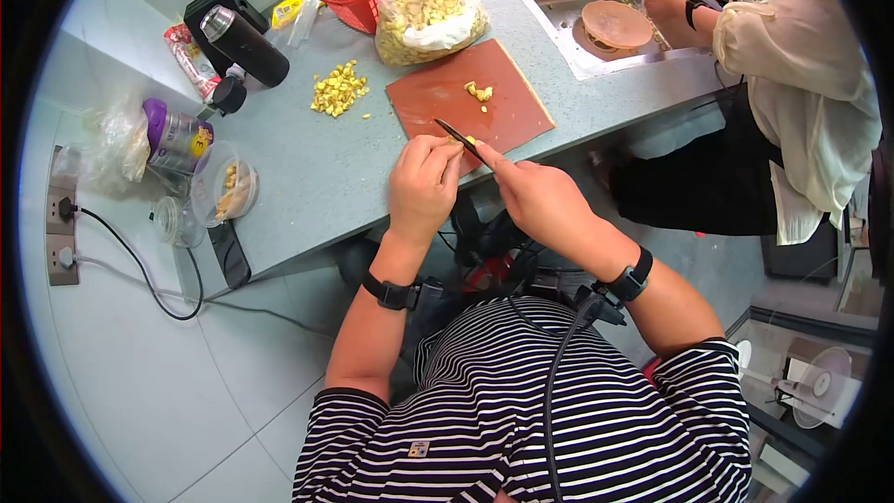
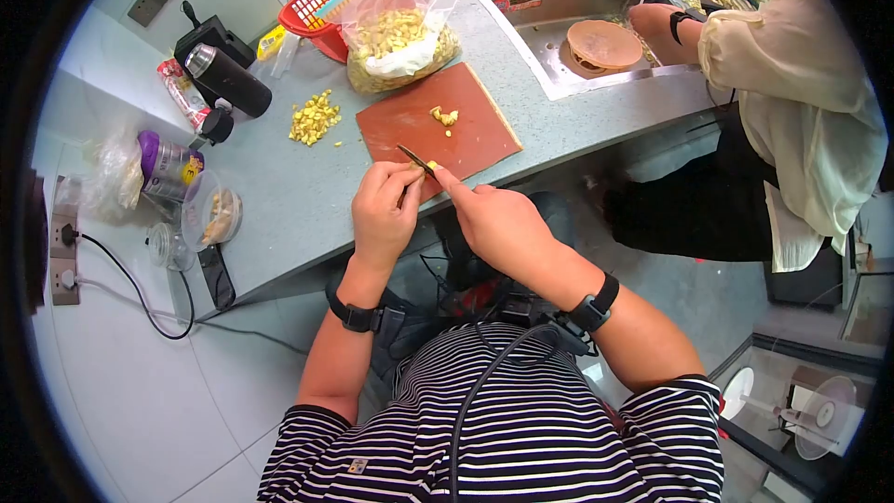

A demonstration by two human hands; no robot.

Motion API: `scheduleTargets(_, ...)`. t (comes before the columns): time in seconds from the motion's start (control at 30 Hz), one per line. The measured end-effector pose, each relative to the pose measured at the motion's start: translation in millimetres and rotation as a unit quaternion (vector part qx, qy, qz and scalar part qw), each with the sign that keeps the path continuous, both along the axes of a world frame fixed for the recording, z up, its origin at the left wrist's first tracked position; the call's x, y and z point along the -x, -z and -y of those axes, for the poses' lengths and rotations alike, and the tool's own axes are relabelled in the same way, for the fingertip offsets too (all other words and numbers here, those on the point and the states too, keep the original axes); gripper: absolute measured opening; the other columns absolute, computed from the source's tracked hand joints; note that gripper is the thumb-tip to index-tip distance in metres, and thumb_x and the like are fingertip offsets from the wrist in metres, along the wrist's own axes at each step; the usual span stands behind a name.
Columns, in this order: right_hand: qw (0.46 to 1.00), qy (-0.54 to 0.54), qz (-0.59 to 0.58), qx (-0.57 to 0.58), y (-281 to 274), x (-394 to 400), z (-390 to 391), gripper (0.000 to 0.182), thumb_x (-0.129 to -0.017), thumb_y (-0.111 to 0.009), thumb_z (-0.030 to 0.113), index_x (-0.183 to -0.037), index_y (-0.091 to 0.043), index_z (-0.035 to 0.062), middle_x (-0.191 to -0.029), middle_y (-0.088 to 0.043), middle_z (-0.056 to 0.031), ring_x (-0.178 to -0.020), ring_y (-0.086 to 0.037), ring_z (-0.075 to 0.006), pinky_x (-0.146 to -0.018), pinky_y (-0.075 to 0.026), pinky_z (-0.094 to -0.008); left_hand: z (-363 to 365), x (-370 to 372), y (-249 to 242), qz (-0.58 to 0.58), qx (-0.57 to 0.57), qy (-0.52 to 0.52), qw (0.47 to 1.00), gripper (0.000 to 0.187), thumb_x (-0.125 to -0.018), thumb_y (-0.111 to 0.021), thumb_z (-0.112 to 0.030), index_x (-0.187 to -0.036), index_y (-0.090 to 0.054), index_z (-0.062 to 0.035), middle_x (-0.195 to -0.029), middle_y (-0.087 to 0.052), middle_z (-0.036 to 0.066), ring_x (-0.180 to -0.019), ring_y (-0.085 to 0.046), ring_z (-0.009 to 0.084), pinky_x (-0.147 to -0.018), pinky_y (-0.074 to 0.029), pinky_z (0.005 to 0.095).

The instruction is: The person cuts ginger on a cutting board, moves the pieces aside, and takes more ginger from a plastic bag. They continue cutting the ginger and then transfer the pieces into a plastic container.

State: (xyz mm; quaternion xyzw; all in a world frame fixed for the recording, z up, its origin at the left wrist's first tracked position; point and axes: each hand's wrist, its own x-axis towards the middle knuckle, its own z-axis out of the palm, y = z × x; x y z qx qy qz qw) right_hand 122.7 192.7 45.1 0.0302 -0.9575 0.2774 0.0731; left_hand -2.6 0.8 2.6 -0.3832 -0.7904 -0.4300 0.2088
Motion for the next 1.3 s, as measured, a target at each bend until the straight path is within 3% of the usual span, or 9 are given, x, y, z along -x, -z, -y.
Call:
scheduleTargets(0.27,0.998,0.01,0.025,-0.06,-3.7,3.5,9.8,0.07,-0.107,-0.069,0.009,-0.176,-0.054,0.0124,-0.09,-0.074,-0.0171,-0.078,-0.078,-0.0404,-0.07,-0.064,-0.0538,-0.4,0.9,-1.5,0.004,-0.007,0.007,1.0,0.016,-0.093,-0.088,0.005,-0.106,-0.082,-0.0017,-0.106,-0.079,0.011,-0.099,-0.079,0.0332,-0.085,-0.064,0.0429)
scheduleTargets(0.6,0.995,0.007,0.028,-0.091,5.1,33.1,18.6,0.072,-0.103,-0.07,0.008,-0.174,-0.056,0.0089,-0.099,-0.079,-0.0199,-0.085,-0.081,-0.0424,-0.075,-0.064,-0.0539,1.0,-0.9,2.0,0.001,-0.001,0.001,1.0,0.014,-0.094,-0.087,0.004,-0.106,-0.082,-0.0015,-0.107,-0.079,0.012,-0.1,-0.079,0.0335,-0.086,-0.064,0.0432)
scheduleTargets(0.7,0.998,0.001,-0.007,-0.06,10.5,41.3,16.9,0.066,-0.107,-0.07,0.011,-0.171,-0.058,0.0089,-0.1,-0.08,-0.0209,-0.088,-0.081,-0.0442,-0.077,-0.064,-0.055,0.5,-0.8,2.1,0.043,-0.035,0.001,0.998,0.014,-0.094,-0.087,0.003,-0.106,-0.082,-0.0014,-0.108,-0.079,0.012,-0.101,-0.079,0.0344,-0.086,-0.064,0.0437)
scheduleTargets(0.87,1.0,0.006,-0.015,0.022,12.1,37.2,6.7,0.052,-0.116,-0.064,0.019,-0.167,-0.063,0.0115,-0.103,-0.082,-0.025,-0.092,-0.08,-0.0473,-0.08,-0.063,-0.0585,1.9,3.0,1.2,0.017,-0.037,-0.015,0.999,0.014,-0.095,-0.087,0.003,-0.108,-0.083,-0.0018,-0.113,-0.081,0.012,-0.105,-0.078,0.0346,-0.091,-0.064,0.0442)
scheduleTargets(1.1,0.999,0.03,0.034,-0.007,-5.6,43.7,-14.2,0.049,-0.117,-0.063,0.021,-0.165,-0.064,0.0145,-0.101,-0.082,-0.0243,-0.092,-0.08,-0.0475,-0.081,-0.063,-0.0603,1.7,3.7,-0.2,0.031,-0.03,-0.02,0.999,0.014,-0.096,-0.087,0.002,-0.109,-0.084,-0.0026,-0.117,-0.084,0.012,-0.109,-0.078,0.035,-0.096,-0.063,0.0445)
scheduleTargets(1.17,0.999,0.036,0.026,0.013,-2.1,46.8,-17.5,0.055,-0.113,-0.069,0.014,-0.168,-0.064,0.0152,-0.1,-0.08,-0.0276,-0.089,-0.078,-0.0513,-0.081,-0.063,-0.0595,0.8,3.1,-1.4,0.033,-0.03,-0.026,0.999,0.014,-0.097,-0.087,0.001,-0.11,-0.084,-0.0024,-0.116,-0.083,0.012,-0.109,-0.078,0.0346,-0.095,-0.063,0.0441)
scheduleTargets(1.3,0.999,0.035,0.011,0.023,-4.7,41.1,-15.0,0.05,-0.115,-0.065,0.019,-0.165,-0.064,0.0132,-0.102,-0.082,-0.0257,-0.093,-0.079,-0.0486,-0.081,-0.063,-0.06,-1.7,-0.7,0.6,0.052,-0.042,-0.045,0.997,0.013,-0.099,-0.087,0.0,-0.111,-0.084,-0.0017,-0.114,-0.081,0.012,-0.108,-0.078,0.0336,-0.093,-0.063,0.0432)
